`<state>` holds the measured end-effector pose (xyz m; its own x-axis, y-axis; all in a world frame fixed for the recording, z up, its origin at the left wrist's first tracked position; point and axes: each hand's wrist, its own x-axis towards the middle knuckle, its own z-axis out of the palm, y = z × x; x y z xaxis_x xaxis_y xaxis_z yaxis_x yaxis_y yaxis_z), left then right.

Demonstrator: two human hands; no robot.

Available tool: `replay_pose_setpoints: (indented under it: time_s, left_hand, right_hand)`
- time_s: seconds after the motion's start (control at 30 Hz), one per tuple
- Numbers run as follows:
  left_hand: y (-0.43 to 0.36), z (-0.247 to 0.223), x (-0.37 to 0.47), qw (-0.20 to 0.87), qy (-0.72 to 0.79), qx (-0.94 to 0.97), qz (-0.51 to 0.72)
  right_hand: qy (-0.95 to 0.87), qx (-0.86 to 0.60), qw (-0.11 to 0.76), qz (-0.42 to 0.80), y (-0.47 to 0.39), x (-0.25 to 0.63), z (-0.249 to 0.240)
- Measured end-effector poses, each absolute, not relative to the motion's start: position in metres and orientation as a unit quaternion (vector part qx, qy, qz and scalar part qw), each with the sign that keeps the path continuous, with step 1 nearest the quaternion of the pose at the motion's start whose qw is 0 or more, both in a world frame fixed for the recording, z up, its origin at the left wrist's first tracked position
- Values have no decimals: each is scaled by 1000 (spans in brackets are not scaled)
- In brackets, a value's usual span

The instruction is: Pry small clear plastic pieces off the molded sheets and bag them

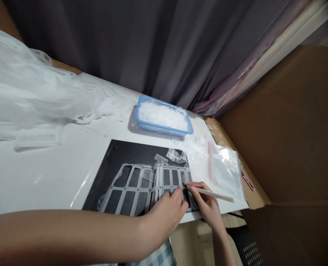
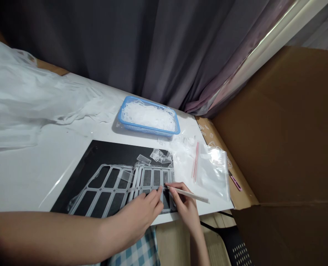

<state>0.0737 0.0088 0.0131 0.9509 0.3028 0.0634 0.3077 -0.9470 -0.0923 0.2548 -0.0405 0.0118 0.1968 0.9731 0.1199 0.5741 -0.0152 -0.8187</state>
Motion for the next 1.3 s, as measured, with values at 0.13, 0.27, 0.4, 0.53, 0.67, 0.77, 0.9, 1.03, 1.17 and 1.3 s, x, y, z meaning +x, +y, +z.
replay_pose_setpoints:
  time_s: [0.13, 0.27, 0.4, 0.53, 0.67, 0.77, 0.9, 1.03, 1.17, 1.3]
  left_hand:
    - [9, 12, 73, 62, -137, -989, -16]
    - [8, 10, 72, 65, -143, -987, -46]
    - [8, 7, 72, 69, -146, -984, -73]
    - [8, 6, 72, 65, -146, -985, -69]
    - [8, 7, 72, 68, -144, -985, -61]
    - [8, 9, 72, 78, -140, -986, -43]
    - [8, 12, 72, 81, -146, -986, -25]
    - [7, 11, 71, 76, -143, -986, -37]
    - [8, 12, 71, 79, -135, -987, -26]
    - [12, 18, 71, 69, -121, -990, 8]
  right_hand:
    - [-589, -659, 391, 256, -40, 254, 13]
    - [-618, -646, 375, 244, -40, 253, 14]
    - [-664, -633, 348, 193, -41, 249, 16]
    - [-705, -622, 309, 142, -41, 246, 16]
    - [-725, -611, 306, 85, -40, 244, 14]
    - [-726, -610, 311, 62, -39, 243, 13]
    - [-723, -616, 309, 50, -36, 246, 14]
    - [-697, -645, 313, 13, -28, 257, 19]
    - [-642, -682, 346, -58, -16, 275, 29]
    - [-585, -712, 374, -110, -9, 292, 39]
